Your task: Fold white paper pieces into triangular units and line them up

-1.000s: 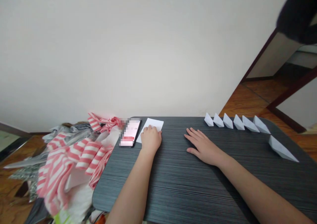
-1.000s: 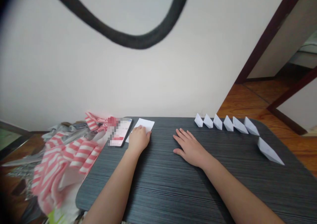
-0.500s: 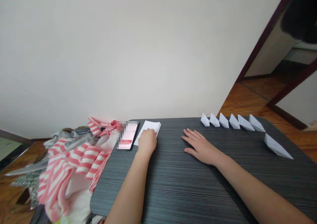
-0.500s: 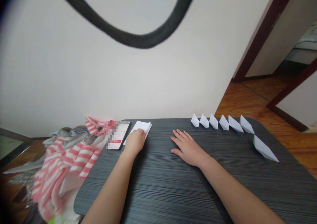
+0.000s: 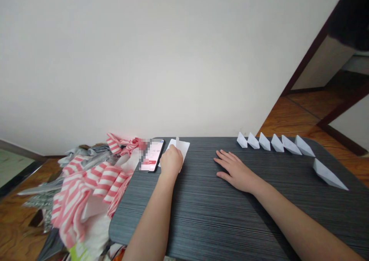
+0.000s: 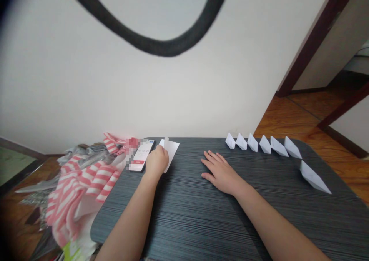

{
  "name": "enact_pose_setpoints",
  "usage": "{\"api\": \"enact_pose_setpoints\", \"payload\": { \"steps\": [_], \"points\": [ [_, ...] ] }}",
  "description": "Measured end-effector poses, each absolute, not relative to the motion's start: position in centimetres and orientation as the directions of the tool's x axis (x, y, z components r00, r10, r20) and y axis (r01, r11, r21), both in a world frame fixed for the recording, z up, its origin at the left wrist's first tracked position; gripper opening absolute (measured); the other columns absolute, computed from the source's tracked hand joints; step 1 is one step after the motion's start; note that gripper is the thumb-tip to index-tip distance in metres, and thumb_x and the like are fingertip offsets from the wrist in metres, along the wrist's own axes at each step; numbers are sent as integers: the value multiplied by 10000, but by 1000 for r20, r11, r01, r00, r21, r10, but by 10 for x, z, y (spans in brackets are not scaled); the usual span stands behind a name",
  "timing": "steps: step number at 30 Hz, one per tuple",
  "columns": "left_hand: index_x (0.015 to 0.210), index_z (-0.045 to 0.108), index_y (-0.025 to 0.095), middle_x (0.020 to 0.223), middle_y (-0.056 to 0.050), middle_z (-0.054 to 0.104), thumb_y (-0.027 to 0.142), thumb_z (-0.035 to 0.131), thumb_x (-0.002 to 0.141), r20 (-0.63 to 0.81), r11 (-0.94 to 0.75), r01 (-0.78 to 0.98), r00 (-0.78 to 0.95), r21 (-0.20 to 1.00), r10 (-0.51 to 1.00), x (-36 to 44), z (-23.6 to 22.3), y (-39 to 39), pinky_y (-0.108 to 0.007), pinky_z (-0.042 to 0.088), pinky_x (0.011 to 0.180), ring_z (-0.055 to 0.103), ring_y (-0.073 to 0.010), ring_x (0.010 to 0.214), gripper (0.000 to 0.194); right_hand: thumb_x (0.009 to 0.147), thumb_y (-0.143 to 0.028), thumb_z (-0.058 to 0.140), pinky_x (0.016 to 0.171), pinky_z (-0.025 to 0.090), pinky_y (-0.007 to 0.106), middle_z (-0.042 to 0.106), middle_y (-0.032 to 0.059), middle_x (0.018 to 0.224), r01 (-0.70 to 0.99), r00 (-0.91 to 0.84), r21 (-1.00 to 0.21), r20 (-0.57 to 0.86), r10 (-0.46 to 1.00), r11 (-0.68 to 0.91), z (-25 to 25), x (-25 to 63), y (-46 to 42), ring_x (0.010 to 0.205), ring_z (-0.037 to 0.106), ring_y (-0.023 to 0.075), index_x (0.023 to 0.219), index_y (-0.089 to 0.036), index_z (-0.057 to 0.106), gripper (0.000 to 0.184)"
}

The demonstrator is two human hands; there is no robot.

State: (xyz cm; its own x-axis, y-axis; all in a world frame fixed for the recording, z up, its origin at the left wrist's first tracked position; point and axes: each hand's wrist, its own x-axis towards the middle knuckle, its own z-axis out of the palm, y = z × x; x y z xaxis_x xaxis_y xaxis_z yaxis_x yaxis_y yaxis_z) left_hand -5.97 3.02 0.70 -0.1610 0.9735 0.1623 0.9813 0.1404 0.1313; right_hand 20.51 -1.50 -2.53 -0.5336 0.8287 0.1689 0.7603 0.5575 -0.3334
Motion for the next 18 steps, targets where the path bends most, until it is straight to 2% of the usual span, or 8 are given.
{"api": "enact_pose_setpoints", "payload": {
  "steps": [6, 12, 15, 18],
  "points": [
    [1006, 491, 124, 793, -163, 643, 320, 239, 911, 196, 226, 961, -255, 161, 947, -66, 13, 31, -359, 417, 645, 627, -296, 771, 333, 859, -458, 458, 1075, 195, 487, 281, 70, 1453, 753, -531, -351, 175, 829, 557, -24, 204, -16, 1341, 204, 267, 1331, -227, 420, 527],
    [946, 505, 150, 715, -124, 628, 338, 264, 906, 365, 250, 945, -313, 208, 877, -69, 31, 28, -342, 381, 625, 609, -281, 701, 308, 862, -462, 449, 1076, 193, 481, 279, 72, 1453, 757, -532, -347, 165, 830, 554, -22, 205, -16, 1341, 205, 270, 1335, -225, 419, 530],
    [942, 499, 157, 736, -101, 613, 346, 260, 914, 464, 133, 925, -299, 357, 834, -65, 40, 23, -317, 365, 633, 585, -241, 700, 306, 861, -462, 450, 1075, 196, 481, 284, 75, 1451, 756, -533, -346, 164, 830, 555, -23, 205, -16, 1339, 210, 269, 1332, -224, 422, 529],
    [890, 491, 166, 742, -59, 574, 342, 281, 916, 471, -78, 817, -248, 571, 847, -53, 41, 17, -275, 356, 621, 544, -183, 684, 276, 855, -459, 464, 1071, 194, 485, 307, 90, 1440, 749, -531, -362, 176, 829, 556, -24, 206, -15, 1334, 222, 276, 1319, -210, 440, 527]
  ]
}}
